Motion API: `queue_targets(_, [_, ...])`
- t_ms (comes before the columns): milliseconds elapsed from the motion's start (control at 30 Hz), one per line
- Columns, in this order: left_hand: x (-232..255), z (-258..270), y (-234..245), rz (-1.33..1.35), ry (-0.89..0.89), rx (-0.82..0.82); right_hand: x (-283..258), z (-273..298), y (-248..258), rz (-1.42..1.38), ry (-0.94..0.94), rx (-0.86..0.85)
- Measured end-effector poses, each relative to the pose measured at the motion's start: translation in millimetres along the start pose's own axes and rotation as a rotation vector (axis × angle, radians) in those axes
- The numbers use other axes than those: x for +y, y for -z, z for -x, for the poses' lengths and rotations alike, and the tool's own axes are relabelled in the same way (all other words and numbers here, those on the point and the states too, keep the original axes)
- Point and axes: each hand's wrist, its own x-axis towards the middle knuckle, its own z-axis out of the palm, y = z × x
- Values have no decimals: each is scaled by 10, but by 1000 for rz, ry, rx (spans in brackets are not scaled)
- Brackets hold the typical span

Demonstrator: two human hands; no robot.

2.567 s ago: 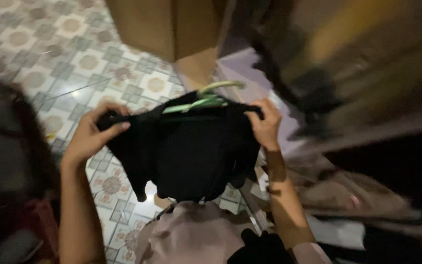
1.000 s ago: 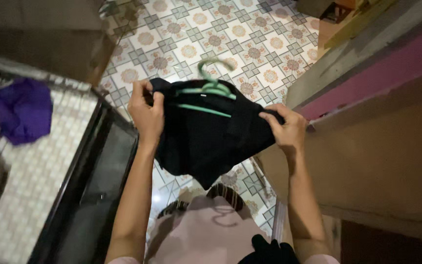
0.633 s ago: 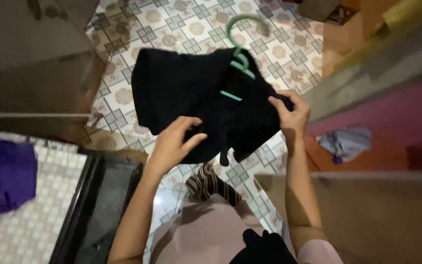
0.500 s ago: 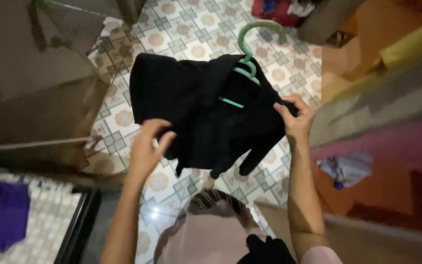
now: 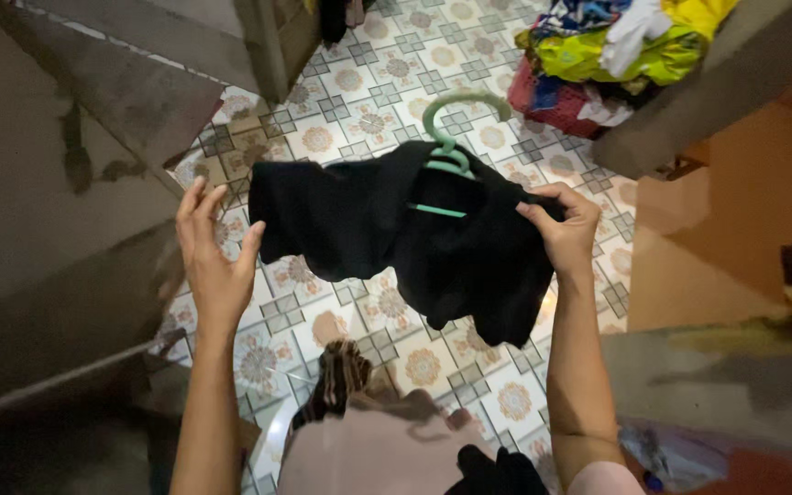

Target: The person repeatedly removes shirts and tops from a wardrobe, carries them to a bed, and places them on a growing pile. The person handles items one at a time, including a white shirt, a brown shirt, a gray shirt, a blue Disney shirt, and black tops.

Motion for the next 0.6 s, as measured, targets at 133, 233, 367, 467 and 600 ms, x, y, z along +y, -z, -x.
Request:
queue_targets(133, [-313,-951,-405,80,-122,-81,286,-708,-275,143,-17,-19])
queue_targets(233, [-391,-1773,-777,77,-259,-209,460,-1291,-458,-25,-90,-26])
queue_targets(367, [-530,-2531,-1364,116,-210,-422,778,-1812,-579,87,-123,32])
queue_targets(467, [-642,-3018,-1898,222,-167,-549,1018,-2191,-452,117,-126,98])
queue_targets(600, [-785,-3592,-2749,291,-181,-581,1479,-2884,-263,120,-120,165])
